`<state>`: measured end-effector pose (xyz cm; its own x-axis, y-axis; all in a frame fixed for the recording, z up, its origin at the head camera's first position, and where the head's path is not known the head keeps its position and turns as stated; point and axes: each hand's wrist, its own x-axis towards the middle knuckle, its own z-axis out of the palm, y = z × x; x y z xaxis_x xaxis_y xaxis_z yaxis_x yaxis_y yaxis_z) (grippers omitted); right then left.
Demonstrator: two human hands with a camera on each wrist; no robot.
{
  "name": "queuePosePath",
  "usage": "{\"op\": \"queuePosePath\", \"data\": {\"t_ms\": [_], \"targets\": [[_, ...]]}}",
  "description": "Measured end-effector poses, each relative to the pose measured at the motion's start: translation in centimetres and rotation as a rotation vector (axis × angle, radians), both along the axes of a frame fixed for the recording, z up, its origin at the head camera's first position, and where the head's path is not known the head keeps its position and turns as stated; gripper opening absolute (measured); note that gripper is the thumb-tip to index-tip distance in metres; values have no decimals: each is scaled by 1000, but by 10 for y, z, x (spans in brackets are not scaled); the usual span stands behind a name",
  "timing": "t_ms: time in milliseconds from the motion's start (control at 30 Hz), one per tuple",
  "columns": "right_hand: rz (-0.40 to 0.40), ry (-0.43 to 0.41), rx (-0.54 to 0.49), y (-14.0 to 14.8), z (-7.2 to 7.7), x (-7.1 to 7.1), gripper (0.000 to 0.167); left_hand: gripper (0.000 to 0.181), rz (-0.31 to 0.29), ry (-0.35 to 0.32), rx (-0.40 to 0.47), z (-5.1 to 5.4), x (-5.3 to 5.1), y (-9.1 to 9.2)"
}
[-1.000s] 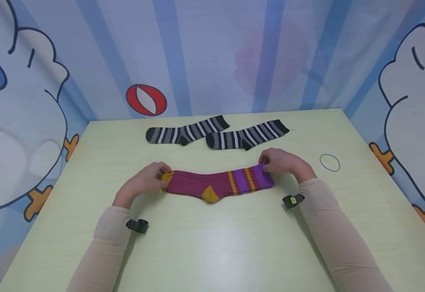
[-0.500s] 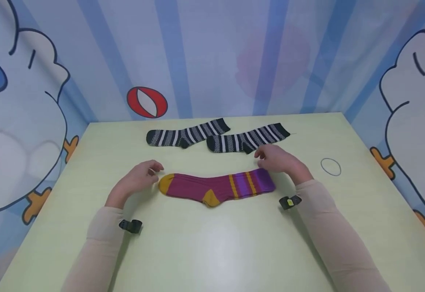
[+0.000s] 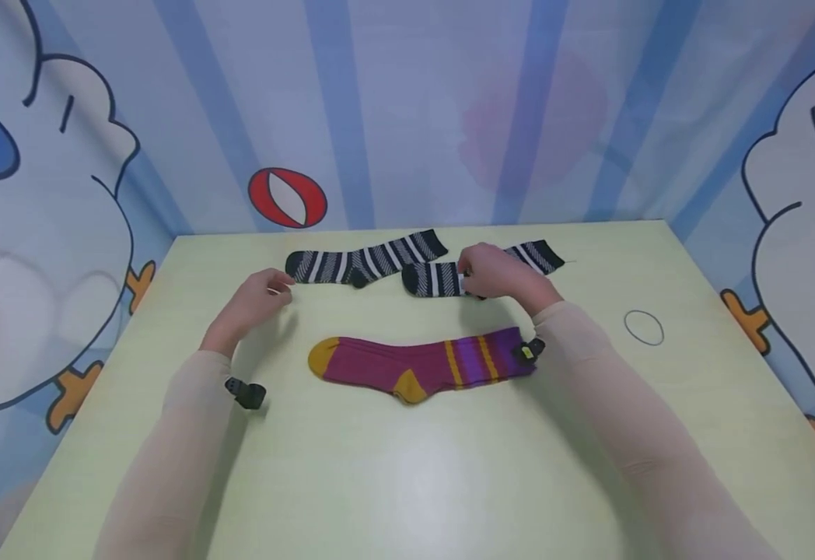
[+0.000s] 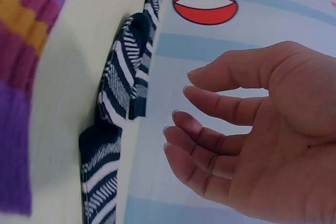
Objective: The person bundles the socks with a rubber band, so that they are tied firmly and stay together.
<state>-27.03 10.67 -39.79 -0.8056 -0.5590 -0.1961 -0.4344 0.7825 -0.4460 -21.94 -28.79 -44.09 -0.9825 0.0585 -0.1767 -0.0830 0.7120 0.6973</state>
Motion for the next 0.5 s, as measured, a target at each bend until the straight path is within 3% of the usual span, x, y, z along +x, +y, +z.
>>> {"op": "queuePosePath", "data": {"t_ms": [233, 333, 500], "targets": [[-16, -19, 38, -23, -9, -38, 35, 47, 90, -31, 14, 0, -27, -8], [-38, -27, 5, -31, -18, -52, 18, 51, 140, -63, 25, -2, -37, -9], [-100, -20, -80, -45, -29, -70, 39, 56, 236, -94, 65, -6, -52, -9]]}}
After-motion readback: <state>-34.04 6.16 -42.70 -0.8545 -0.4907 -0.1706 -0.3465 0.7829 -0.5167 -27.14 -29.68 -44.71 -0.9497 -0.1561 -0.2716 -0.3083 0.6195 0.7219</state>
